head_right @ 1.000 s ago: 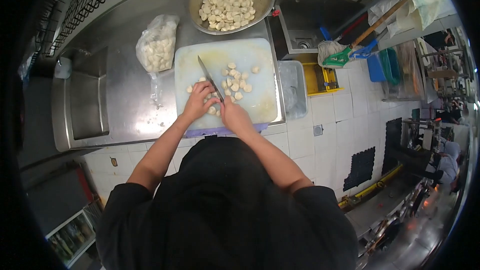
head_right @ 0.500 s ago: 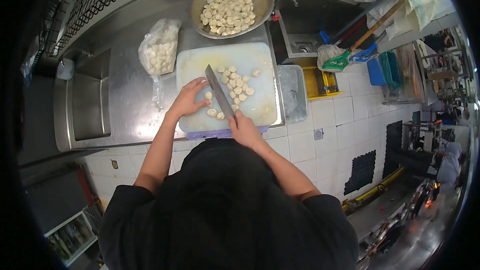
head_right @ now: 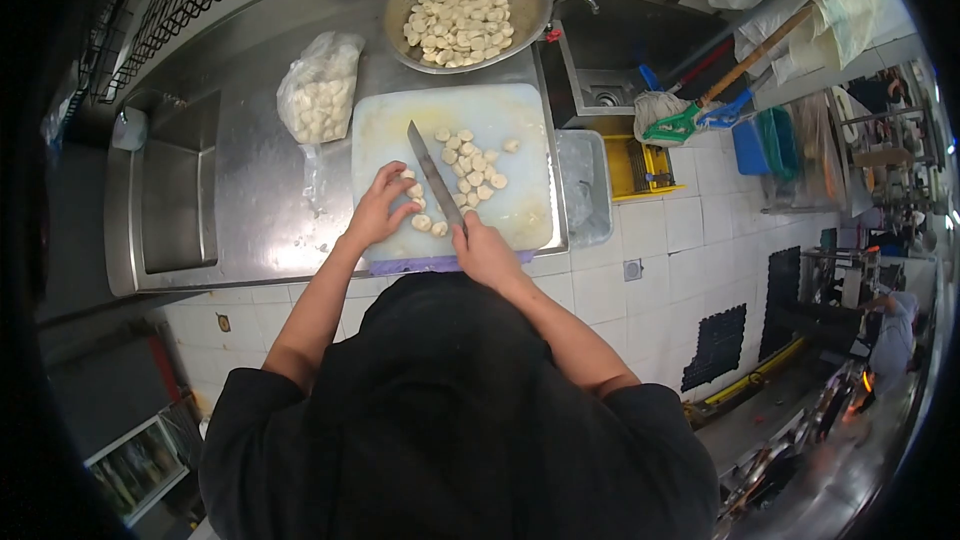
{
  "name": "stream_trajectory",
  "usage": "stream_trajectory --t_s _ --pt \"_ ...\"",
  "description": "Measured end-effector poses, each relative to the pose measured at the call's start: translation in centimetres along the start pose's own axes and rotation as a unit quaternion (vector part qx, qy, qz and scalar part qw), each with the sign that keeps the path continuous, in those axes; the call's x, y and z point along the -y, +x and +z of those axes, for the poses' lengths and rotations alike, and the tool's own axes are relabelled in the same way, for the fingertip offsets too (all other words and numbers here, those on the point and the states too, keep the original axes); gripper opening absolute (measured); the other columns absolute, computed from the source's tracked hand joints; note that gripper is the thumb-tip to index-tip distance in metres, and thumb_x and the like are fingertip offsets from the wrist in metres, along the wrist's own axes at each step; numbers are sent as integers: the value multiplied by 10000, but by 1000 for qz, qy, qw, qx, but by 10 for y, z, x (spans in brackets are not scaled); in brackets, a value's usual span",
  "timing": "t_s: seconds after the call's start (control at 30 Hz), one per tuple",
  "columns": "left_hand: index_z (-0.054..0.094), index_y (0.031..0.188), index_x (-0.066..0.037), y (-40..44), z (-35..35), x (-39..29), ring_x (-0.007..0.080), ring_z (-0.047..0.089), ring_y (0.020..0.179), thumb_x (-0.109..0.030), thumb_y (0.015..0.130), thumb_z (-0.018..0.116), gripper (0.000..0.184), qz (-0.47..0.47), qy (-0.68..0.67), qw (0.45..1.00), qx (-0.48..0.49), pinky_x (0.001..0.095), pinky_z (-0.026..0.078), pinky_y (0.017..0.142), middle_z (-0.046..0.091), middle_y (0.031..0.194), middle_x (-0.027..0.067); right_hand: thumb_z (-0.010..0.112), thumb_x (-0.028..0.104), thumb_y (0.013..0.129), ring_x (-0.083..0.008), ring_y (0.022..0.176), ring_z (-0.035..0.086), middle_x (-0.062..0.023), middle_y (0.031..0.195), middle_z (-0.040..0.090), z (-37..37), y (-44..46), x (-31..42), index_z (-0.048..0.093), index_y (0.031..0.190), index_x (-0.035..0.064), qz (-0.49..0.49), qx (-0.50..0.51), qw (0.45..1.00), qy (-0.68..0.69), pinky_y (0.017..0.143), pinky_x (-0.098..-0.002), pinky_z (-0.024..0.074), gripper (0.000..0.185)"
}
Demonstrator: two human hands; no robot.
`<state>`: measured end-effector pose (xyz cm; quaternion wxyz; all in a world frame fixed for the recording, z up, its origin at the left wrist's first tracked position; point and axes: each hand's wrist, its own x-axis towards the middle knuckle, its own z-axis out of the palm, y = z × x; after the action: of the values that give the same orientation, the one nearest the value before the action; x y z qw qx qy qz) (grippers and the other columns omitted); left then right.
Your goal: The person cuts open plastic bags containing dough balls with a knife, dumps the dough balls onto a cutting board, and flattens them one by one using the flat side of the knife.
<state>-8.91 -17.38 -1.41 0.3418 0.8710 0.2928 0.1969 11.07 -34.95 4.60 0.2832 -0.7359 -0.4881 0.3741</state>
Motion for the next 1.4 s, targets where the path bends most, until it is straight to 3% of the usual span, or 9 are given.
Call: stream_trajectory --t_s 0.23,0.37,0.43,0.57,0.8,1.0,1.17,1.33,1.4 --pt "691 1275 -67 -1 -12 1 350 544 1347 -268 919 823 430 62 4 998 26 439 538 1053 520 1492 134 553 248 1086 -564 775 668 -351 791 680 7 -3 15 511 1076 -35 20 9 999 -34 704 -644 498 286" --pt "691 1264 -73 -3 -17 2 354 544 1331 -238 931 807 390 37 -27 998 45 435 535 1055 538 1462 135 546 246 1090 -559 757 668 -339 778 683 13 -7 28 499 1079 -39 22 -9 998 -52 693 -642 502 289" --pt "689 1241 -59 -1 -17 10 364 559 1287 -195 939 783 344 85 -16 996 30 434 531 1038 561 1417 143 543 247 1092 -557 752 669 -336 773 683 17 -10 36 497 1080 -40 27 -16 998 -55 690 -641 503 290" --pt "676 1248 -46 4 -20 21 380 546 1312 -194 939 779 358 130 -19 990 44 449 506 1083 563 1420 161 528 244 1098 -551 734 669 -332 758 678 28 -19 51 497 1071 -32 44 -23 996 -74 668 -637 503 279" --pt "667 1222 -35 9 -18 30 387 558 1261 -201 922 792 365 136 -37 989 48 456 509 1039 578 1337 163 525 228 1097 -543 677 660 -310 710 670 45 -45 71 504 1072 -24 93 -31 990 -103 637 -644 508 254" --pt "674 1234 -43 9 -17 31 381 562 1240 -228 935 780 367 140 -31 989 41 455 522 1007 585 1326 141 524 219 1095 -531 726 684 -310 755 689 54 -44 82 505 1085 -25 131 -20 983 -124 654 -641 520 245" --pt "674 1253 -49 10 -13 38 390 556 1266 -247 944 780 383 132 -34 990 43 457 518 1027 586 1368 144 527 218 1095 -552 746 677 -336 769 682 85 0 51 507 1119 -41 99 -52 988 -102 674 -647 515 261" --pt "619 1344 -56 3 -21 26 405 525 1361 -301 875 865 584 101 -36 991 83 460 507 1095 501 1483 176 544 230 1092 -579 761 661 -371 784 670 69 37 44 526 1119 -68 67 -72 992 -77 684 -654 508 299" --pt "610 1352 -59 1 -20 18 402 517 1370 -339 858 873 625 80 -32 993 77 462 503 1101 490 1494 178 563 241 1088 -590 761 650 -390 841 671 61 43 32 554 1109 -63 11 -78 997 -10 657 -636 519 305"
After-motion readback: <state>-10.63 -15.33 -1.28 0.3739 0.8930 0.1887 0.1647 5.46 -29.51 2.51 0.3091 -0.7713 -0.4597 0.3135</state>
